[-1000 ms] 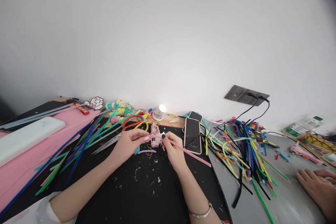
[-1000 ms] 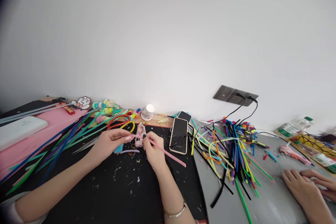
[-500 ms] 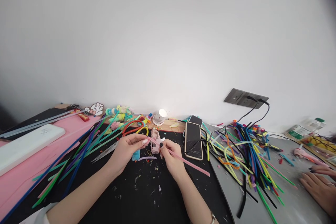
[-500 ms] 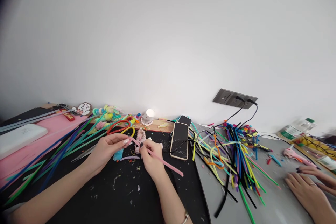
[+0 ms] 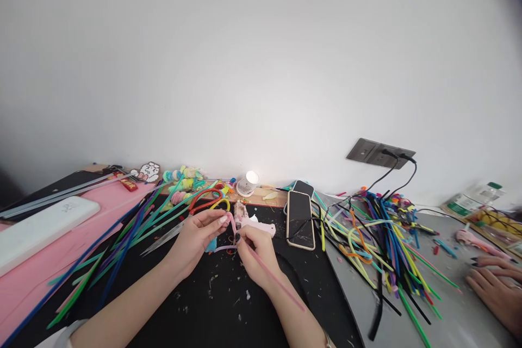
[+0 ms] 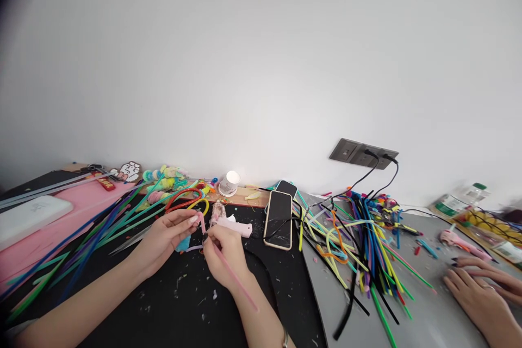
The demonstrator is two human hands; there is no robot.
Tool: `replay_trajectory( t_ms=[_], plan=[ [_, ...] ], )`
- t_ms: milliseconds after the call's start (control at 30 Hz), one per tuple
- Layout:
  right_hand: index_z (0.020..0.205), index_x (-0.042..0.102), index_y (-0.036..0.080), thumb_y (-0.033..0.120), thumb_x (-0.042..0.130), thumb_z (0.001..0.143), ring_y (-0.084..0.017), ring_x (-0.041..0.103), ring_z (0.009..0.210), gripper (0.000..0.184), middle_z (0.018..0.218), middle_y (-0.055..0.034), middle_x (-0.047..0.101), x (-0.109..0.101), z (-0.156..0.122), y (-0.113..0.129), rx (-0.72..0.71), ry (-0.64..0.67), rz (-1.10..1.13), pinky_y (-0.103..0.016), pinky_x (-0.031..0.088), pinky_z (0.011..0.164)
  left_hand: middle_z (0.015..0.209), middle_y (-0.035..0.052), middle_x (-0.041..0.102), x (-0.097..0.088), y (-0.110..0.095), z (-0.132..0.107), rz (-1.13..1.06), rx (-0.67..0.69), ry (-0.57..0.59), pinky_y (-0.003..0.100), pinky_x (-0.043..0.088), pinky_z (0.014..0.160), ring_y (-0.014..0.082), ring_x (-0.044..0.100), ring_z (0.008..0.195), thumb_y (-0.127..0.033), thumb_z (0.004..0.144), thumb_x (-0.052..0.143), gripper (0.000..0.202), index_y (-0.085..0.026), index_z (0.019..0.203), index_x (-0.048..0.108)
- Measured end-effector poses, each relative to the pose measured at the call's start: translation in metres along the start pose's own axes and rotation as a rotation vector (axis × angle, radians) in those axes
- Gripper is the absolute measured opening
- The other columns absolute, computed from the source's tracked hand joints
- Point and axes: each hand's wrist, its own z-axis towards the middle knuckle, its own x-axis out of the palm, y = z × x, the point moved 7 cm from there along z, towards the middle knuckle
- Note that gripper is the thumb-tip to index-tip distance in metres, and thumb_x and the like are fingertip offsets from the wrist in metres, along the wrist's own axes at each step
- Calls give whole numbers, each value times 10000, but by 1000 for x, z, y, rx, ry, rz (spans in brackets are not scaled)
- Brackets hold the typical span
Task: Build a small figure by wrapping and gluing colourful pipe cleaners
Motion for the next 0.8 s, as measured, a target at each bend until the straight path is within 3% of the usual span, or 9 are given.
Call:
replay_trajectory(
  t_ms=[267, 700, 800],
  plan=[
    [634, 464, 195, 117, 434, 784, -111, 367, 517, 173, 563, 42, 392, 5, -2, 9, -92, 12, -57, -231, 281, 519, 909, 55, 748, 2, 3, -1, -15, 0, 3, 244, 531, 780, 145, 670, 815, -238, 622, 814, 228, -168, 824, 733],
    [662, 466, 200, 126, 426, 815, -120, 398, 541, 175, 597, 29, 421, 11, -3, 6, -123, 57, -82, -230, 312, 541, 860, 42, 745, 9, 0, -6, 26, -8, 12, 218, 507, 668, 122, 636, 714, -274, 584, 836, 264, -176, 808, 735],
    [674, 484, 200, 125, 425, 816, -123, 419, 548, 171, 606, 21, 453, 12, -4, 7, -128, 68, -81, -229, 331, 549, 809, 26, 735, 11, 0, -7, 32, -20, 33, 196, 478, 599, 87, 588, 618, -273, 586, 837, 249, -179, 794, 735]
  ],
)
